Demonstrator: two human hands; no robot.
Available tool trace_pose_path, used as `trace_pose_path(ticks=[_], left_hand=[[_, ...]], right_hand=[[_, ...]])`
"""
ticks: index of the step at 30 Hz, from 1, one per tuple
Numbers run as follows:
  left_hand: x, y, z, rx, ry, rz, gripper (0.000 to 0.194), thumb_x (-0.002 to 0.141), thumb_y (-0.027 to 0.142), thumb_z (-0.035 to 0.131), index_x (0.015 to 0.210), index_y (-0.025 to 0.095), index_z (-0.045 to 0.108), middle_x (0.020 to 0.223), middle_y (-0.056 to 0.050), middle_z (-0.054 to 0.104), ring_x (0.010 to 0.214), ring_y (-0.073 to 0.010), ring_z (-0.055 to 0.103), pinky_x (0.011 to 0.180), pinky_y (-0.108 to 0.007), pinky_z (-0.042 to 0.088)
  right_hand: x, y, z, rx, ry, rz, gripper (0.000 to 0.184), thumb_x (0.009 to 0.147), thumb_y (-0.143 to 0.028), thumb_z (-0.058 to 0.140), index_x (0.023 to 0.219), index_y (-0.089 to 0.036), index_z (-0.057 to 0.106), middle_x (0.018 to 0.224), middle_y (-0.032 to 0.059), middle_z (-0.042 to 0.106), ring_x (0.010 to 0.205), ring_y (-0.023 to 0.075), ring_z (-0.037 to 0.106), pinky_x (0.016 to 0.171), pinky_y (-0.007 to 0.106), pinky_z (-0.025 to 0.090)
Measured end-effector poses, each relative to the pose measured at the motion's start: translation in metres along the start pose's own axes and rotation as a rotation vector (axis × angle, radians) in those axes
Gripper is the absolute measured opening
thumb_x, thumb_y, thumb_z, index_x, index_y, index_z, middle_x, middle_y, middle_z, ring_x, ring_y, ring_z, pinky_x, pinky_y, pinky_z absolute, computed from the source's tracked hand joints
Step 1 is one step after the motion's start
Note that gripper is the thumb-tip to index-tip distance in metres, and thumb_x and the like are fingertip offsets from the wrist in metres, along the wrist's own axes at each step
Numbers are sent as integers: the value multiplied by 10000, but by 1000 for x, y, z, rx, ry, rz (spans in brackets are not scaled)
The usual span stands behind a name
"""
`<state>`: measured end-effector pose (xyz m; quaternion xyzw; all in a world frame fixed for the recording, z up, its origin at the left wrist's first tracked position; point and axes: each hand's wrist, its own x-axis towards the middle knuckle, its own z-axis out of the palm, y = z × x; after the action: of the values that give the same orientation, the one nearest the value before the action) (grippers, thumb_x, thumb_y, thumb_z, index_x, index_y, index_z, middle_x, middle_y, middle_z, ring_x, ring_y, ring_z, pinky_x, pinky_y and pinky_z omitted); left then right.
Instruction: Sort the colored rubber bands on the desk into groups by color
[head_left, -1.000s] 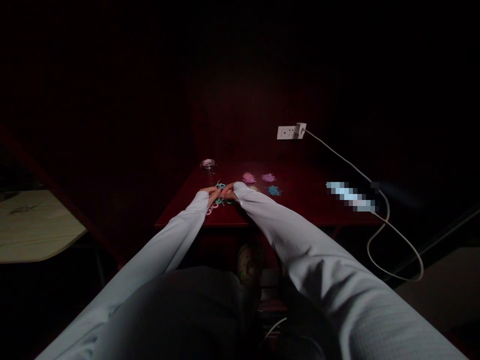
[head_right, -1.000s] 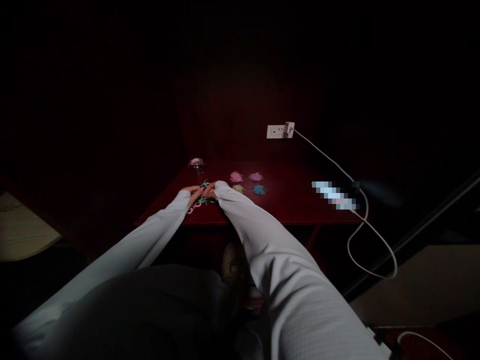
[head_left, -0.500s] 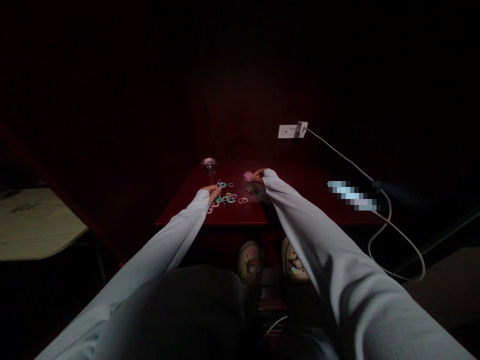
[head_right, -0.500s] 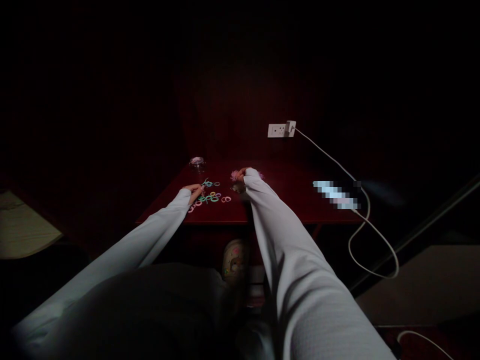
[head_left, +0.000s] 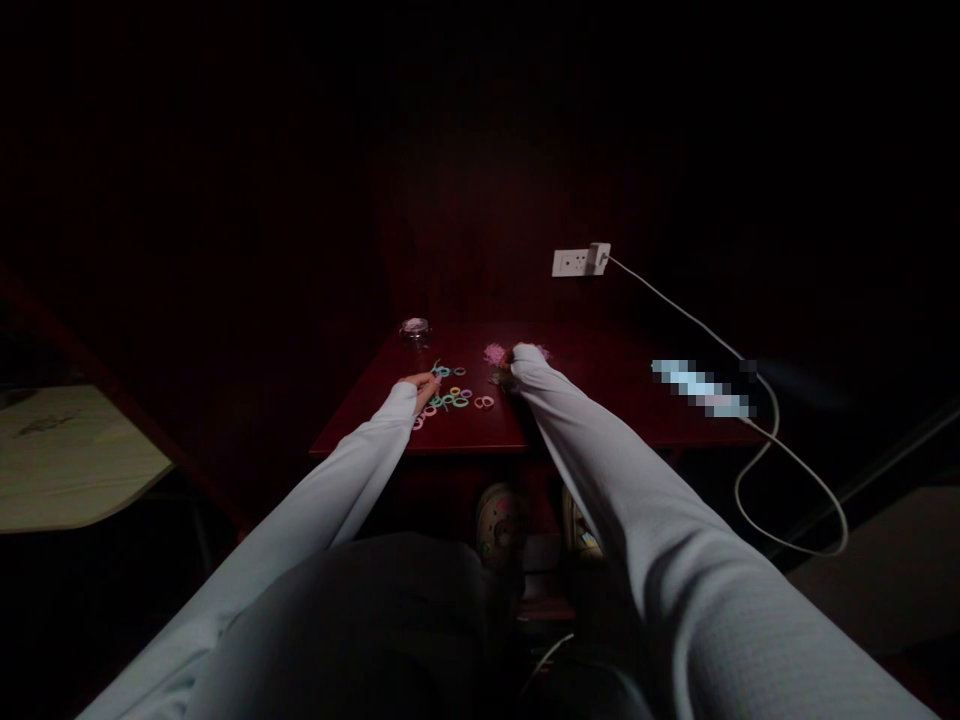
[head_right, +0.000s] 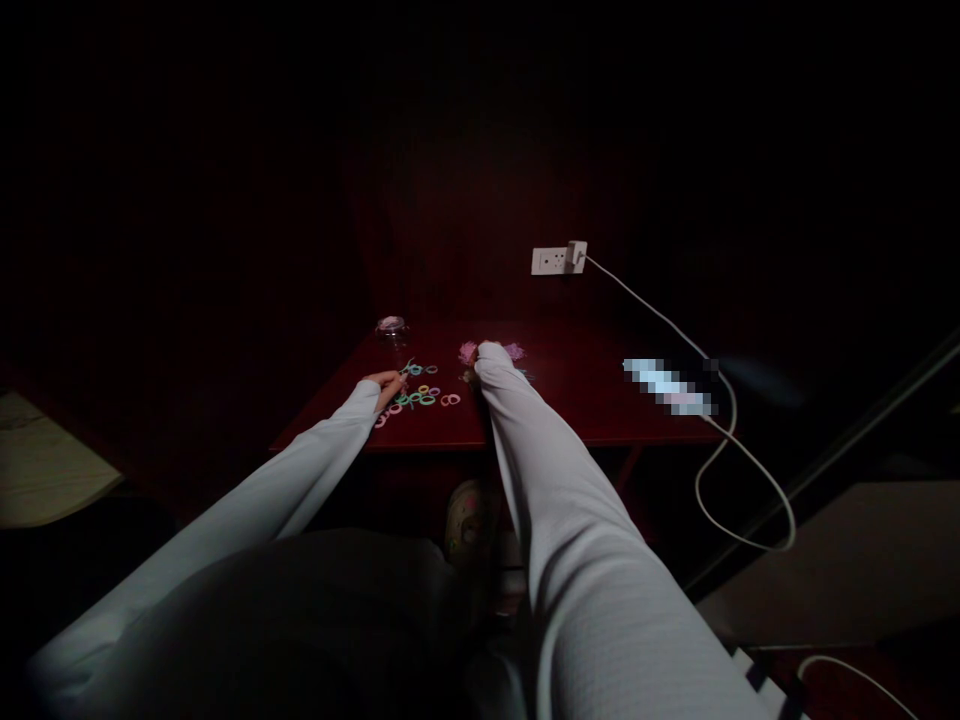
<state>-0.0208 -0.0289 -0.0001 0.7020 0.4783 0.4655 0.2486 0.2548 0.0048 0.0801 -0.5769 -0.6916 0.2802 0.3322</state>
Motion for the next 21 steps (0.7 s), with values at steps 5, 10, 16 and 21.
trace_pose_path(ticks=[5, 10, 16, 21], left_hand=[[3, -5, 1, -1, -4, -13, 456, 861, 592, 670, 638, 196, 680, 621, -23, 688, 599, -154, 619, 605, -234, 464], [4, -4, 0, -18, -19, -17, 470, 857, 616, 673, 644, 196, 675, 622, -27, 695, 599, -158, 620, 598, -233, 465], [0, 2, -1, -1, -9, -24, 499, 844, 651, 683, 620, 205, 652, 628, -28, 696, 628, -174, 631, 612, -251, 461], [-3, 4, 2, 3, 43, -11, 540, 873, 675, 673, 601, 211, 624, 535, -10, 597, 588, -172, 577, 551, -254, 408]], right_hand=[[0, 6, 1, -178, 56, 70, 217, 686, -112, 844, 598, -200, 666, 555, 34, 616, 732, 221, 692, 693, 281, 525], [-12, 8, 2, -273, 108, 21, 88, 777, -207, 830, 756, -161, 758, 676, 51, 673, 775, 202, 666, 722, 277, 505], [-33, 3, -1, -465, 49, -217, 602, 781, -377, 892, 1351, -246, 753, 1247, 120, 732, 1210, 322, 603, 1035, 407, 468], [-44, 2, 4, -741, -57, -146, 891, 778, -513, 894, 1582, -314, 568, 1541, 155, 552, 1358, 378, 496, 1121, 446, 389]])
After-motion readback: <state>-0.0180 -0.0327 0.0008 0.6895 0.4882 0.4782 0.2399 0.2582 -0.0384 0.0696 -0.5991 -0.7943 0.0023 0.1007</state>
